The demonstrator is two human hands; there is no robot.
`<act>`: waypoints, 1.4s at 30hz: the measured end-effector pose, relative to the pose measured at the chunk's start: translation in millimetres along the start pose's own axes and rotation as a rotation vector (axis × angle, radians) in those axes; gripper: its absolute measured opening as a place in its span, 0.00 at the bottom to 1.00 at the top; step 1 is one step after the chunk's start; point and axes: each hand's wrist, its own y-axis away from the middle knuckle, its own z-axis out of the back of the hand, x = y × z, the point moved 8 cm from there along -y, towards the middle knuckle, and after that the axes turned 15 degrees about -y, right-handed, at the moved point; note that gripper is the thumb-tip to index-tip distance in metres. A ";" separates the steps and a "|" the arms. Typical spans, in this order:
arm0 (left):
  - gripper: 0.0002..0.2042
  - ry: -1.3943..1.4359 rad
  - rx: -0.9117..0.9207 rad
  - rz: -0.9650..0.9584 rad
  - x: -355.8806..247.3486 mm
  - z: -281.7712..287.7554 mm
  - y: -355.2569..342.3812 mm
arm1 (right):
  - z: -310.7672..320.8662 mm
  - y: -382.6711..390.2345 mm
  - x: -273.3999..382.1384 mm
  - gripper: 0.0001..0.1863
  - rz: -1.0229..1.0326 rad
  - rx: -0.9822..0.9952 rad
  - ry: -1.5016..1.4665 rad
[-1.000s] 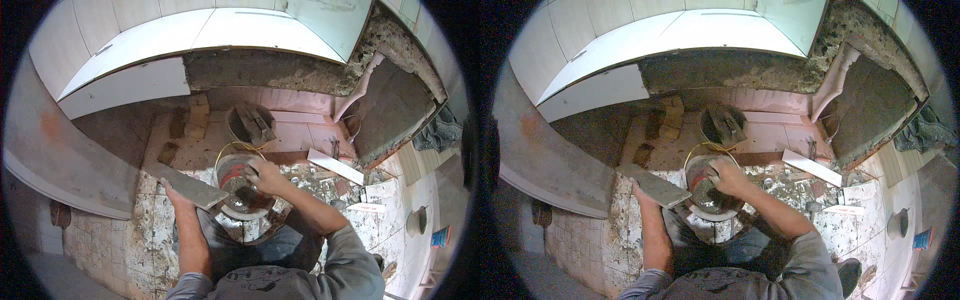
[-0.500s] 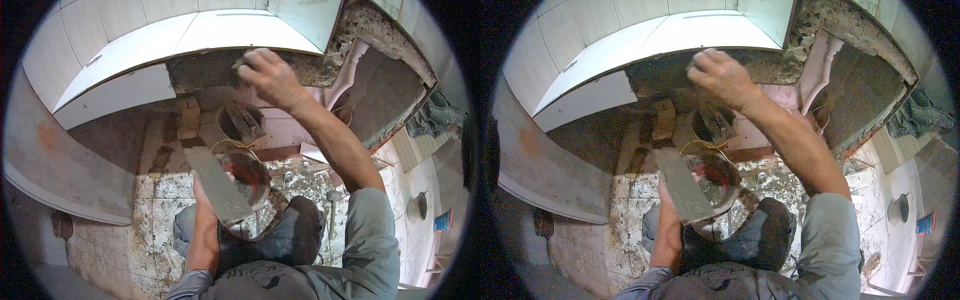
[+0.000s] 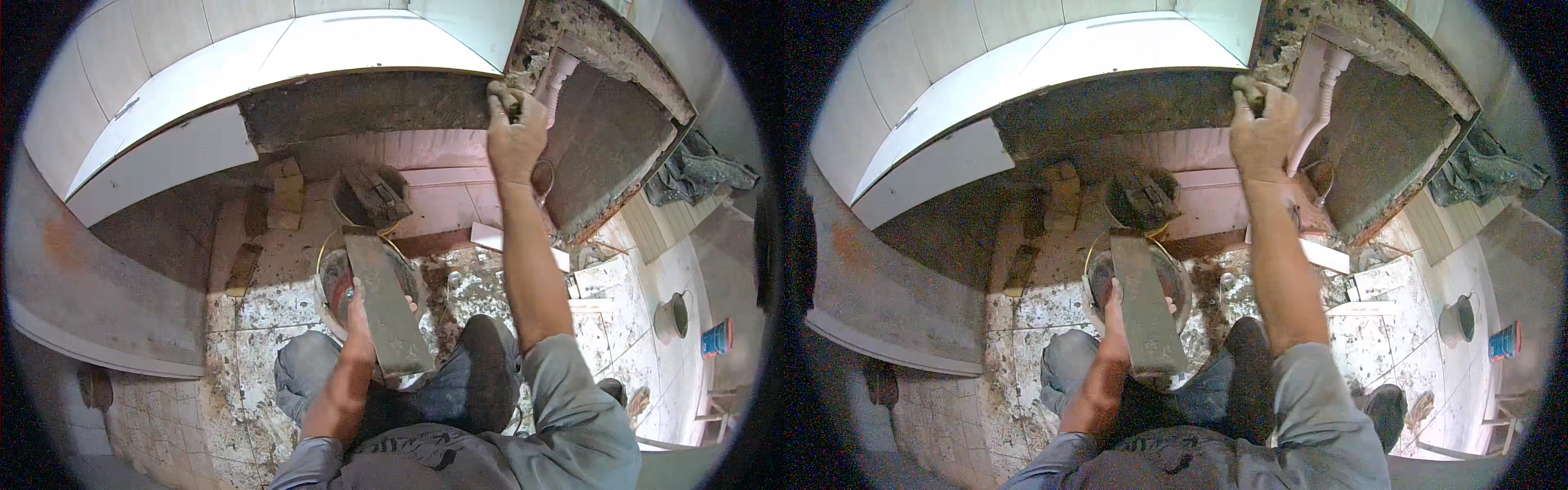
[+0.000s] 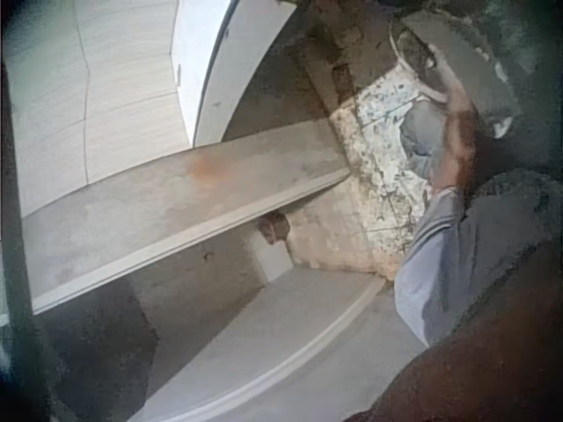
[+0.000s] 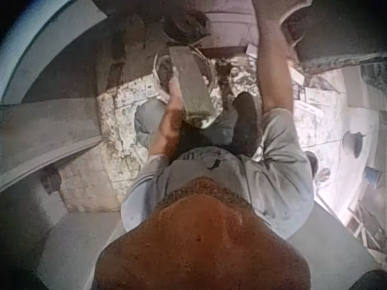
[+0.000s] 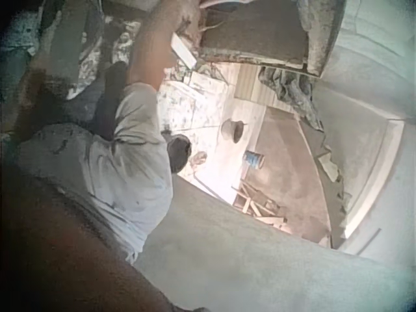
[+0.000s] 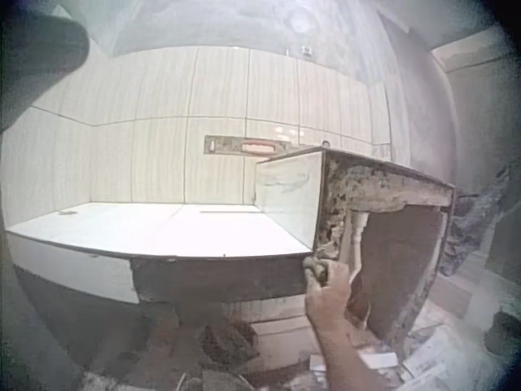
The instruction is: Installing white tiles onto a structure using mortar and tools like a trowel and mallet.
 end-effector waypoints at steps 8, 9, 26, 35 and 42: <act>0.39 -0.062 -0.174 -0.156 -34.9 39.7 3.1 | -121.3 145.4 90.6 0.12 -0.169 0.658 -0.401; 0.38 0.011 -0.106 -0.228 -44.9 42.9 5.4 | -119.1 152.1 85.2 0.11 -0.192 0.623 -0.388; 0.34 0.218 -0.305 -0.316 -62.0 79.6 17.6 | 22.7 179.6 -17.4 0.20 -0.759 0.350 -0.079; 0.37 0.134 -0.273 -0.295 -61.6 68.0 16.2 | 10.8 -32.9 -11.8 0.15 -0.061 -0.016 0.116; 0.37 0.146 -0.269 -0.282 -53.2 76.1 5.0 | -15.6 54.8 -19.7 0.09 -0.182 0.110 0.019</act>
